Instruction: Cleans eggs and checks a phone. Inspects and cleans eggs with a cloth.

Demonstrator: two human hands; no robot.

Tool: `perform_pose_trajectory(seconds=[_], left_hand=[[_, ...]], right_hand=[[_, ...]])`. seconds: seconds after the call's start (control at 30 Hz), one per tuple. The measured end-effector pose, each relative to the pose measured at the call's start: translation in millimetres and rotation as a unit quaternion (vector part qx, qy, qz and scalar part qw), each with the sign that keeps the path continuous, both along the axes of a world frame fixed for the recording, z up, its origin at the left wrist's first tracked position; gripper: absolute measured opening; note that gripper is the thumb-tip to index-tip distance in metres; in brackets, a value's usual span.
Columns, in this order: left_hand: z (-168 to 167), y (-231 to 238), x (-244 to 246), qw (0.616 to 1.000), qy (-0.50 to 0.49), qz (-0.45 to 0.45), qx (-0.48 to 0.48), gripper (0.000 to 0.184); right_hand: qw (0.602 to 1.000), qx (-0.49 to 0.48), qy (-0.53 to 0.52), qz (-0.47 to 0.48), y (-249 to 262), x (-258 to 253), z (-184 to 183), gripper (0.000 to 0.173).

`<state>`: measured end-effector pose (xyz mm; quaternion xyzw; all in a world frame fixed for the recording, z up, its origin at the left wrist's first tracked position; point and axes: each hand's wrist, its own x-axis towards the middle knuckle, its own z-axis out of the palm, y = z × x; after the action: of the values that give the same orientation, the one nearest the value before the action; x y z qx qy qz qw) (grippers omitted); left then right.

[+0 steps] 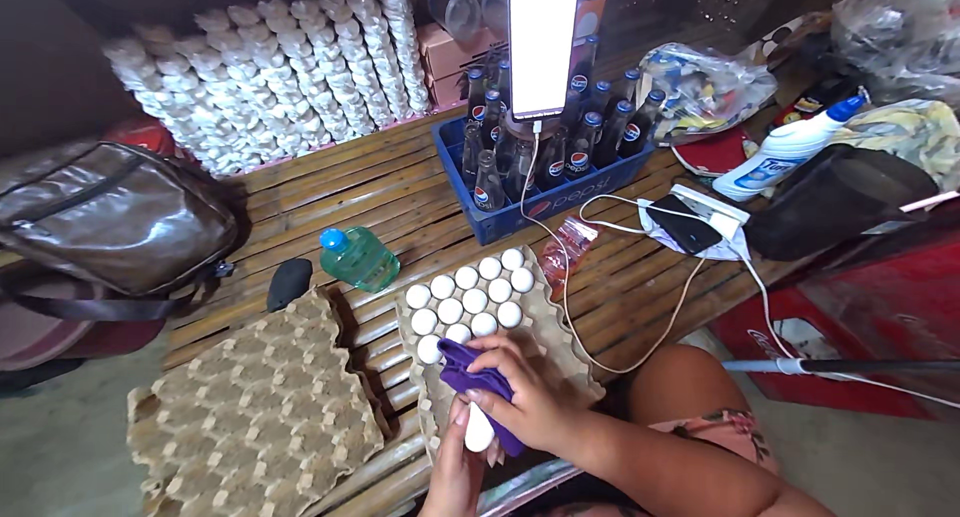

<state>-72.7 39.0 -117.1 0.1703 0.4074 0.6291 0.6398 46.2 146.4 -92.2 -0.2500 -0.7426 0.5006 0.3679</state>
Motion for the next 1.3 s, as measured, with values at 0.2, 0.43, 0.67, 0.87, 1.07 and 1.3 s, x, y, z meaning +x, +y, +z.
perform_pose_trajectory(seconds=[0.2, 0.43, 0.67, 0.87, 1.07, 1.3], left_hand=[[4, 1, -1, 0.999, -0.001, 0.046, -0.027, 0.037], [-3, -2, 0, 0.998, 0.02, -0.03, 0.042, 0.05], [7, 0, 3, 0.998, 0.001, 0.059, -0.022, 0.057], [-6, 0, -2, 0.995, 0.022, -0.044, 0.083, 0.035], [0, 1, -2, 0.999, 0.049, 0.013, 0.015, 0.057], [-1, 2, -1, 0.998, 0.047, 0.017, 0.036, 0.065]], right_hand=[[0.998, 0.035, 0.014, 0.057, -6, -3, -4, 0.028], [1.0, -0.013, 0.017, -0.002, 3, 0, 1, 0.028], [0.998, 0.015, 0.021, 0.06, -3, -1, 0, 0.024], [0.999, -0.038, 0.033, -0.004, 7, 1, 2, 0.023], [0.997, -0.062, 0.042, 0.024, 2, -1, 2, 0.024], [0.997, -0.048, 0.045, 0.047, 2, -1, 1, 0.024]])
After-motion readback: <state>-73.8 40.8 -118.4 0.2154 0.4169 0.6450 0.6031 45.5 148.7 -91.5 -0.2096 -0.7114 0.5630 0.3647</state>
